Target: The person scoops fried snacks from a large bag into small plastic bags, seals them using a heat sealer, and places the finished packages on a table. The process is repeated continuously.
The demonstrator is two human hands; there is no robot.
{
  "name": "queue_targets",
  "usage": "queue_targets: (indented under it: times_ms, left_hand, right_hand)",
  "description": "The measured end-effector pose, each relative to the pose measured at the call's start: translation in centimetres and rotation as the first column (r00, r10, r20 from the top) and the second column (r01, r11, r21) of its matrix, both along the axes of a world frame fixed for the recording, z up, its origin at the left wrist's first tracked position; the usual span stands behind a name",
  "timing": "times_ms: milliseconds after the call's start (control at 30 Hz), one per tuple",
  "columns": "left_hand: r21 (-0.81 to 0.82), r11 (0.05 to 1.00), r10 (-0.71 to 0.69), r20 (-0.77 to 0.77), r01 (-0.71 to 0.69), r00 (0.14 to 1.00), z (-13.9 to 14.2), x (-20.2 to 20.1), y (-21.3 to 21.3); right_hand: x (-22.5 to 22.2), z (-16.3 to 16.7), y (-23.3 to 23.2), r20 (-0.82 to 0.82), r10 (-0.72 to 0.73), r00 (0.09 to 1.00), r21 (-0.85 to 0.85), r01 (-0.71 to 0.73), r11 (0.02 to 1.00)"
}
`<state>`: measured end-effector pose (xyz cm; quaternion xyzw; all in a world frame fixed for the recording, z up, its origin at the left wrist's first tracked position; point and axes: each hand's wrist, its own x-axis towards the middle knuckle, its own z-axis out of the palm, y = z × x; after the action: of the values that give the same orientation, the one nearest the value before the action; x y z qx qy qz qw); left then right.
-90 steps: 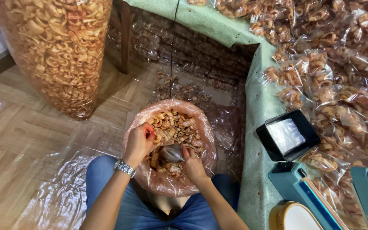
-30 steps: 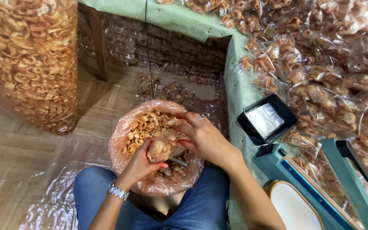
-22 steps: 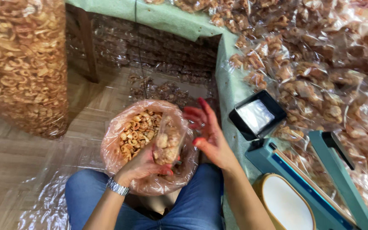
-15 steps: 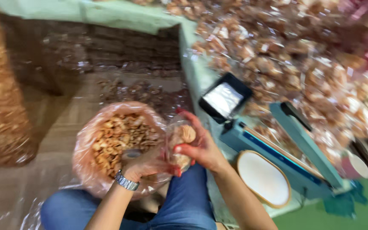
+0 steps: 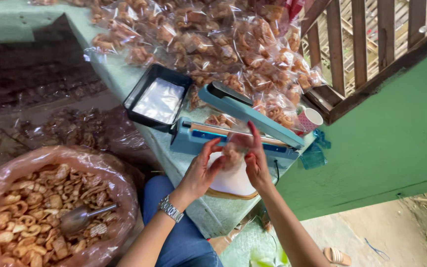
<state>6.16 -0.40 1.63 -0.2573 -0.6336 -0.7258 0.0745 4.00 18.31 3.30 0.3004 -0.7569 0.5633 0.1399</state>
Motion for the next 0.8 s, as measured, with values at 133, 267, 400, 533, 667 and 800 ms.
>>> queue_targets:
  times_ms: [133, 267, 400, 533, 667, 800]
  left_hand:
    - [-0.122, 0.986, 0.129, 0.124, -0.114, 0.984, -2.9, -1.7, 2.5]
    - [-0.062, 0.973, 0.227, 0.111, -0.222, 0.968, -3.5, -1.7, 5.1]
    - [0.096, 0.964, 0.236, 0.129, -0.249, 0.963, -3.2, -0.6, 6.4]
    - [0.025, 0.944, 0.330, 0.007, -0.330, 0.944, -3.1, -0.9, 5.8]
    - [-0.105, 0.922, 0.370, -0.048, -0.374, 0.928, -2.7, -1.0, 5.5]
    - [-0.171, 0.876, 0.407, -0.240, -0.452, 0.881, -1.3, -1.3, 4.9]
  right_hand:
    - [-1.4, -6.1, 2.0, 0.324, 0.127, 0.938, -0.332, -0.013, 0.943]
    - [-1.6, -8.8, -0.2, 0.475, 0.239, 0.847, -0.617, 0.128, 0.776]
    - [0.2, -7.7, -2.2, 0.503, 0.310, 0.807, -0.749, 0.228, 0.621]
    - [1.9, -6.2, -2.4, 0.334, 0.206, 0.920, -0.604, 0.041, 0.796]
    - [0.7, -6.0, -1.1, 0.355, 0.162, 0.921, -0.574, 0.078, 0.815]
    - [-0.8, -6.1, -0.1, 0.184, 0.142, 0.973, -0.586, -0.008, 0.811]
